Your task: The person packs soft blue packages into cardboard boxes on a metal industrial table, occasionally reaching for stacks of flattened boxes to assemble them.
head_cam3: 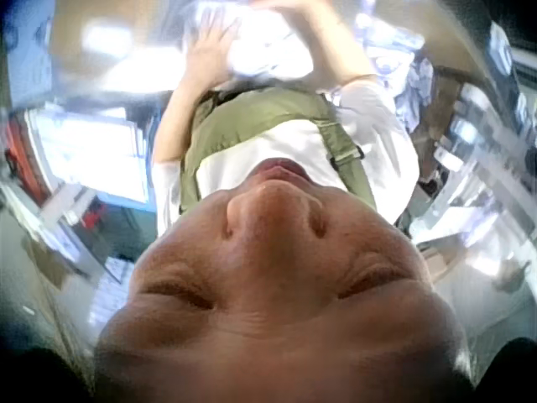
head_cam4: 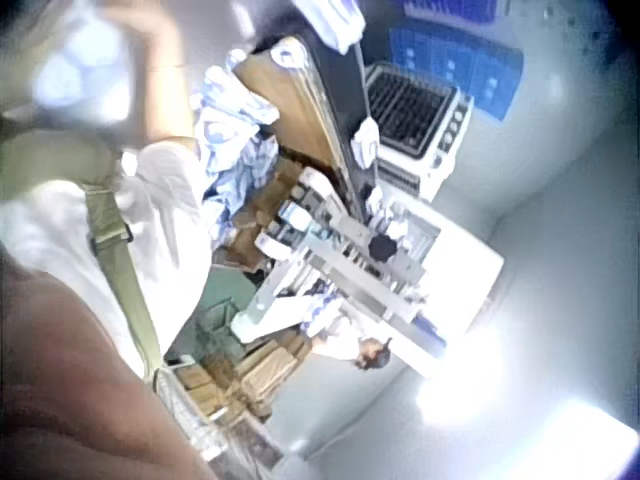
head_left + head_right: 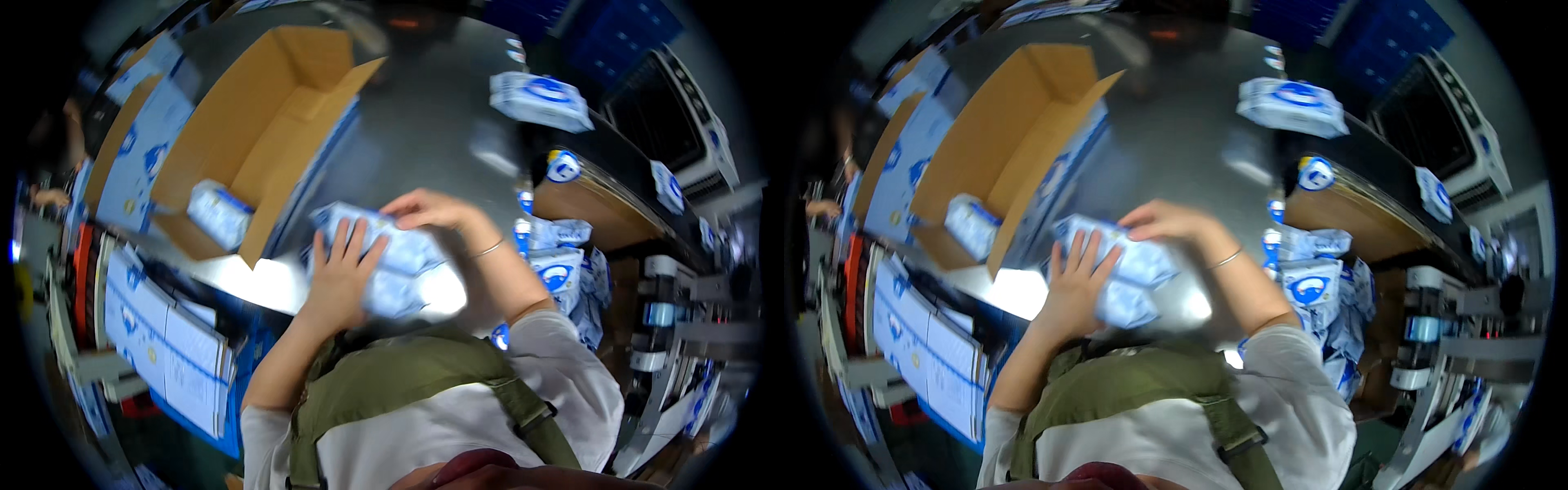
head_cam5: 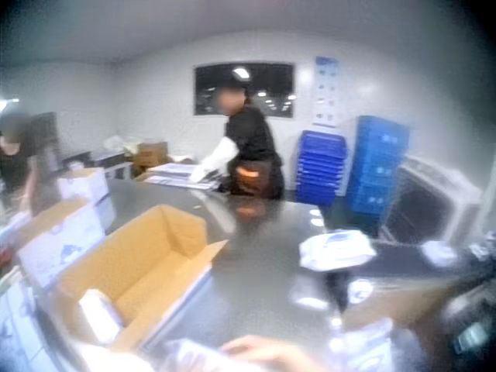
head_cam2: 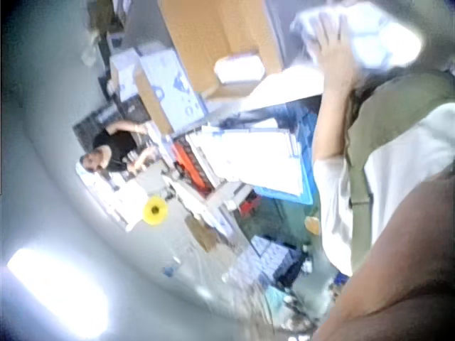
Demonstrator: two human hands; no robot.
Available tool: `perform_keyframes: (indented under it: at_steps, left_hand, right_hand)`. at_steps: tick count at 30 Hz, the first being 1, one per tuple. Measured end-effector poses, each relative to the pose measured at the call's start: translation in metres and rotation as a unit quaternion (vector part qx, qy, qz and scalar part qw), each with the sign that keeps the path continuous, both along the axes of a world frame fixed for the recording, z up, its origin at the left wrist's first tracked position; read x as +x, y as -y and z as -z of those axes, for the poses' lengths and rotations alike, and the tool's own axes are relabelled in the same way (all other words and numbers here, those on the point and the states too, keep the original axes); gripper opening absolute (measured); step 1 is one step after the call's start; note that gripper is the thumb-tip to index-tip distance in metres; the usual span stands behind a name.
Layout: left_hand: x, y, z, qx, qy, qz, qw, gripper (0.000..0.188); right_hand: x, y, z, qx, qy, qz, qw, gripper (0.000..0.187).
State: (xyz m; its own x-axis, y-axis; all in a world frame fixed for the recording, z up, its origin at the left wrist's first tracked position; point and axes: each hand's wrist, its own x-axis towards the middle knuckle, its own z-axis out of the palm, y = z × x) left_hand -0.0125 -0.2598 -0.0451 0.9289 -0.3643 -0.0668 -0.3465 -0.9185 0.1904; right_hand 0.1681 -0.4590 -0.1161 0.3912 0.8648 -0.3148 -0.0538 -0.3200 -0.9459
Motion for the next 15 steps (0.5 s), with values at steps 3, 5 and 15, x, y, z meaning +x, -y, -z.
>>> perform_keyframes:
  at_steps: [3,5,15]
  left_hand:
    - [-0.004,0.001,-0.004,-0.023,-0.022,0.020,0.999,0.100]
    - [-0.003,0.000,-0.004,-0.029,-0.032,0.010,0.999,0.099]
    - [-0.004,0.013,-0.010,-0.025,-0.043,-0.016,0.999,0.088]
  right_hand:
    - [-0.044,0.010,0.067,0.223,-0.161,0.225,0.935,0.035]
    - [-0.062,0.003,0.078,0.269,-0.094,0.288,0.914,0.026]
    - [0.045,0.234,-0.048,-0.100,0.574,0.587,0.562,0.051]
